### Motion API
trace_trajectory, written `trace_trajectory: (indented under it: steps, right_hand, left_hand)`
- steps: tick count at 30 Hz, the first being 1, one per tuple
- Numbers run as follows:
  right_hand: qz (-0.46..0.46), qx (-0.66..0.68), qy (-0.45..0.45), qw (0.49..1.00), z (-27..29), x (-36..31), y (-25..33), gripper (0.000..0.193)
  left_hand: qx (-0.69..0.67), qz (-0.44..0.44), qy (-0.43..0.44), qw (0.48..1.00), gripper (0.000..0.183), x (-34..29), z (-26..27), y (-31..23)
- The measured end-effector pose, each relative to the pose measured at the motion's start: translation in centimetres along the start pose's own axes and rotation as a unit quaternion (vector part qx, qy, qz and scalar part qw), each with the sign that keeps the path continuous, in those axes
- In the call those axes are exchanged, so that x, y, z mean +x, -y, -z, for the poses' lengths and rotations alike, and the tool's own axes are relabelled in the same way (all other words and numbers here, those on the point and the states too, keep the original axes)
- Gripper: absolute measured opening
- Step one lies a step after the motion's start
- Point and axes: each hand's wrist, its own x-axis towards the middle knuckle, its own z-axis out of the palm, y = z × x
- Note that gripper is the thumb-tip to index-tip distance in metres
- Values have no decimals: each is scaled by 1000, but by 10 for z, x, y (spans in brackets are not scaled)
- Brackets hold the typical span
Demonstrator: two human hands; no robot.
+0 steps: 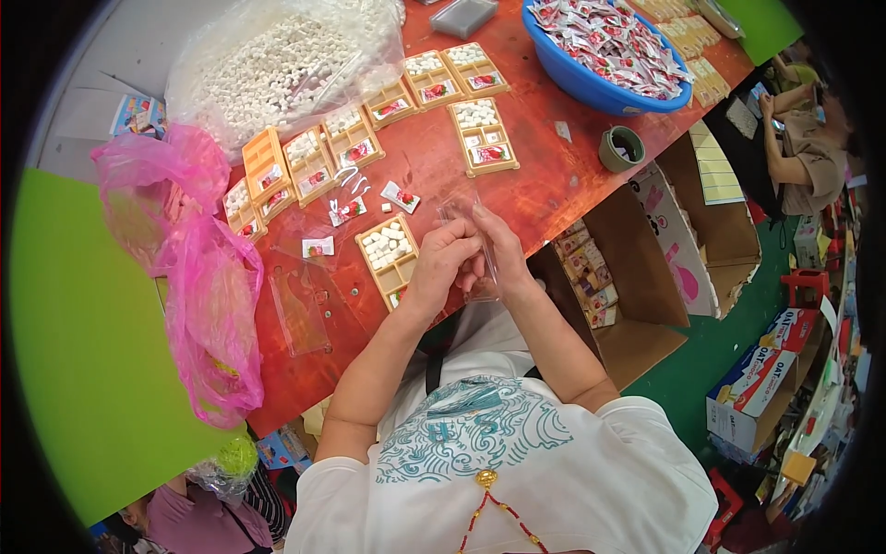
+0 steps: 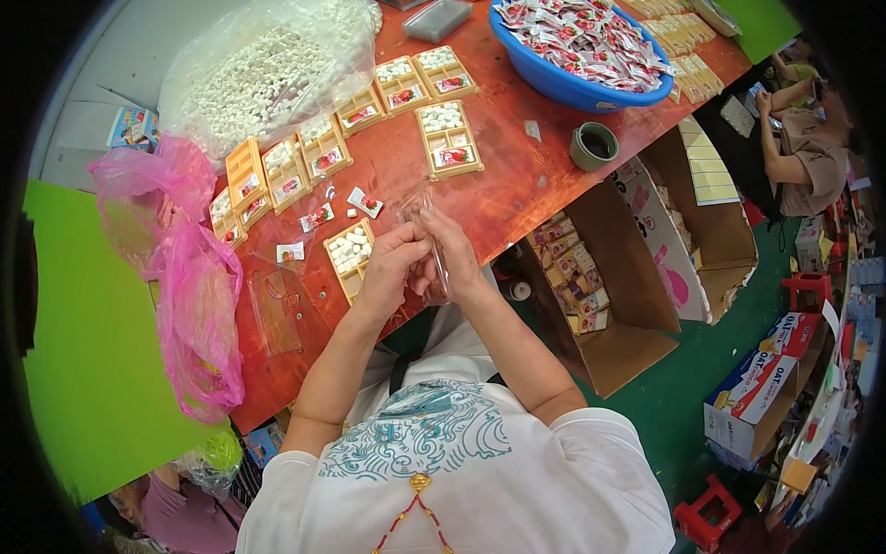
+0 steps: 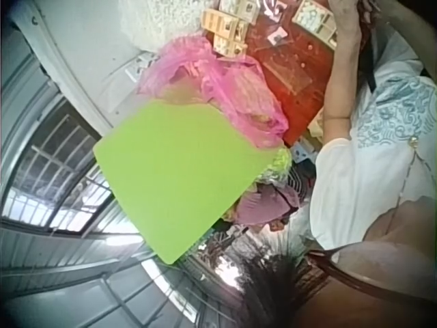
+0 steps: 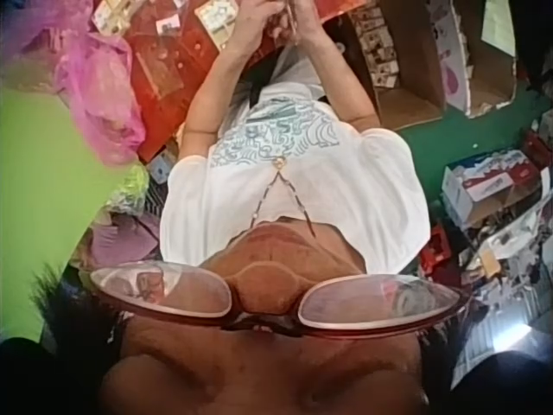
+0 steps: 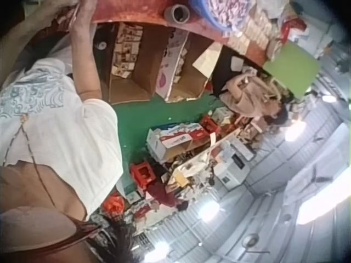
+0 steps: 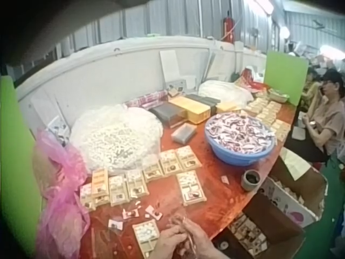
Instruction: Packaging small square objects into plastic sleeves and attaching them to decorative cards.
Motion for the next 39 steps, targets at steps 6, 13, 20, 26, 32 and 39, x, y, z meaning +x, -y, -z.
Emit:
trace_trajectory:
  steps: [6,13,20,26,32,39]
  right_hand:
    - [51,-4,52,997,2,-7,3,50]
    - [83,47,18,995,17,1,17,53]
    - [110,89,7,990,30,5,28,49]
    - [106,86,-29,990,29,3,25,49]
    - [121,88,3,989,19,6,31,57]
    - [131,68,-19,989,5,14,23,61]
  left_hand:
    - [29,-29,-53,998,15,-8,-1,-3]
    - [-9,-66,-56,996,13,7,16,-21]
    - [86,-143,-120,979,12,26,36,-59]
    - [411,-259,-229,844,22,81,66,-128]
    - [533,-273,-209,773,31,85,35,-139]
    - [221,7,62,973,22,25,-2,-39]
